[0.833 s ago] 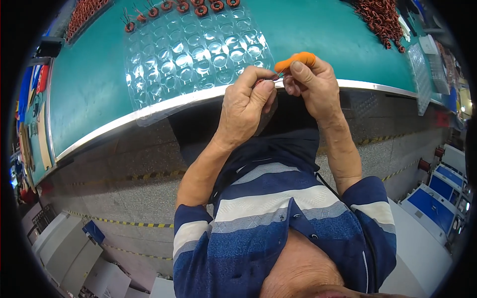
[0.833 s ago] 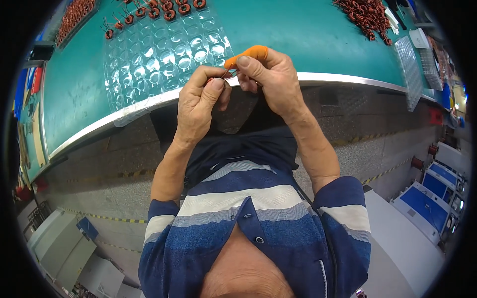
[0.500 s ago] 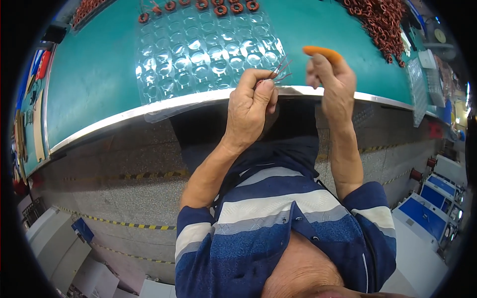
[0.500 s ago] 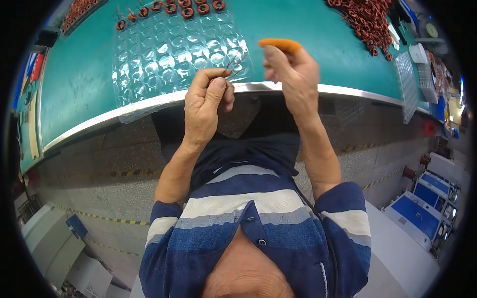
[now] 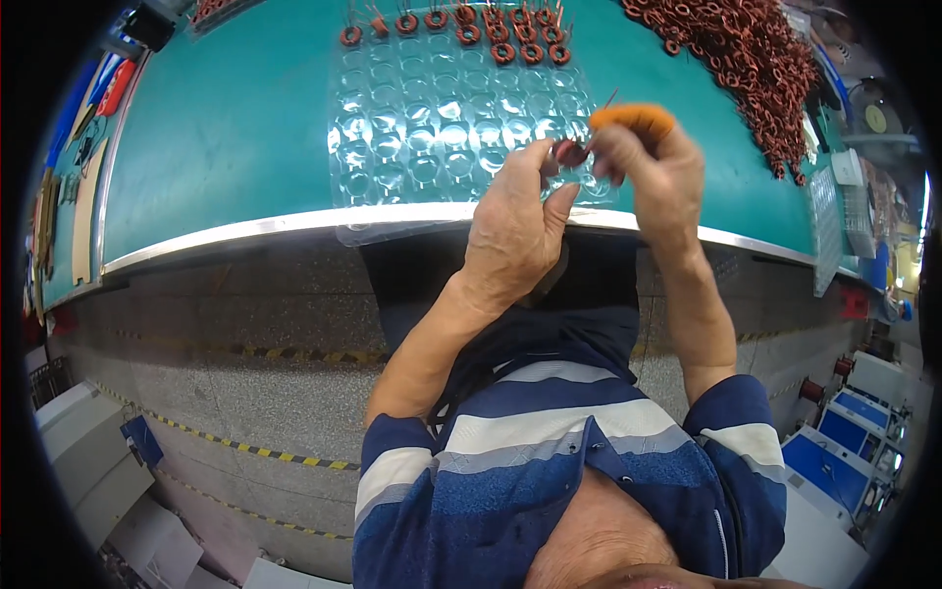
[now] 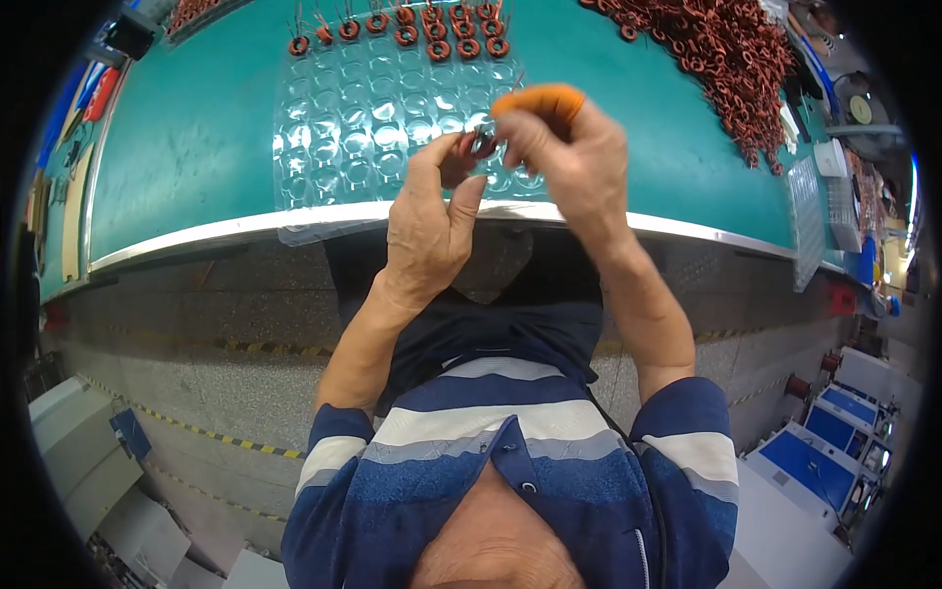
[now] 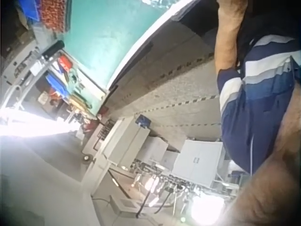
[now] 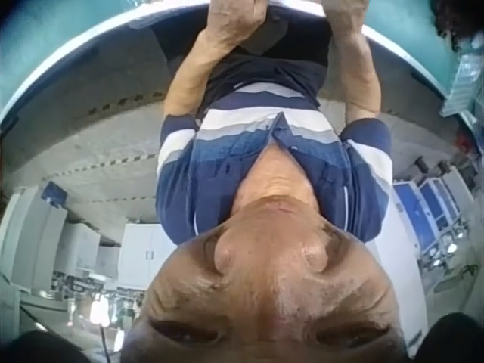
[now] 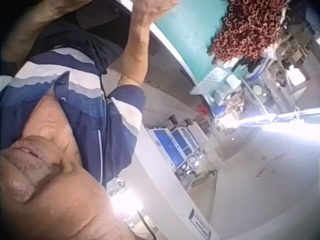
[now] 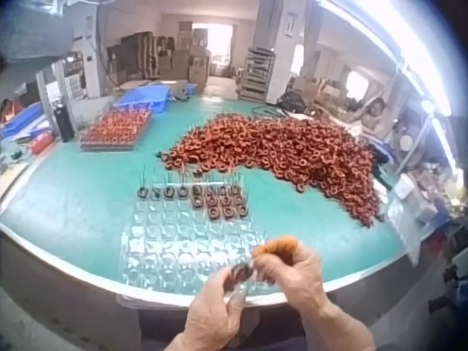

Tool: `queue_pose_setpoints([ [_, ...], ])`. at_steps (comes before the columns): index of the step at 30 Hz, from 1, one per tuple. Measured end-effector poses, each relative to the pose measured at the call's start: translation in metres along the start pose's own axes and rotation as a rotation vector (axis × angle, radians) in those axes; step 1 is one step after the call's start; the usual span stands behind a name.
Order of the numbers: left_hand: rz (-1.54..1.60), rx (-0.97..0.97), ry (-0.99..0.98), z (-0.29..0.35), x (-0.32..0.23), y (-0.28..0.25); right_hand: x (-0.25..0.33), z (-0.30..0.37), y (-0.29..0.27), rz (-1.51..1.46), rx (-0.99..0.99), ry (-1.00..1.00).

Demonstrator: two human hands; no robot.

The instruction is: Manual assembly and sorting of copper coils into trays.

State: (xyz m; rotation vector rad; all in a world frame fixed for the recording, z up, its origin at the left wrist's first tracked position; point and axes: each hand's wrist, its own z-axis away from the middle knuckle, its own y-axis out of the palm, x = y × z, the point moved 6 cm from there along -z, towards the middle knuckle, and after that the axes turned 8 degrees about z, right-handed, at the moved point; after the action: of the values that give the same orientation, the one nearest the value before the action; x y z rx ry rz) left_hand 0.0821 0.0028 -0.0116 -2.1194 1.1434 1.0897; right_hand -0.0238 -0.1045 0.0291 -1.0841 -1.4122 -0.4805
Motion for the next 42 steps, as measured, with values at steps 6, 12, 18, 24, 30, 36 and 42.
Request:
queue_pose_setpoints([
  [6,-0.555,0.128,0.081,-0.008,0.014,-0.007,0.02,-0.102,0.048,0.309,0.03,-0.225],
  [12,-0.593,0.235,0.091,-0.02,0.009,0.015,-0.031,-0.161,0.07,0.597,0.152,-0.338],
  [18,-0.721,0.204,0.037,0.0,0.021,0.004,-0.034,-0.152,0.117,0.53,0.239,-0.528],
  [24,-0.717,0.247,0.08,0.002,0.008,0.019,-0.013,-0.116,0.05,0.602,-0.056,-0.611],
  [30,-0.76,0.249,0.136,-0.009,0.006,0.021,-0.092,-0.103,-0.135,1.287,-0.342,-0.53],
  [36,-0.766,0.251,0.171,-0.013,0.009,0.028,-0.157,-0.067,-0.272,1.35,-0.47,-0.11],
  [42,-0.807,0.234,0.169,-0.009,0.006,0.024,-0.124,-0.111,-0.213,1.161,-0.445,-0.436],
])
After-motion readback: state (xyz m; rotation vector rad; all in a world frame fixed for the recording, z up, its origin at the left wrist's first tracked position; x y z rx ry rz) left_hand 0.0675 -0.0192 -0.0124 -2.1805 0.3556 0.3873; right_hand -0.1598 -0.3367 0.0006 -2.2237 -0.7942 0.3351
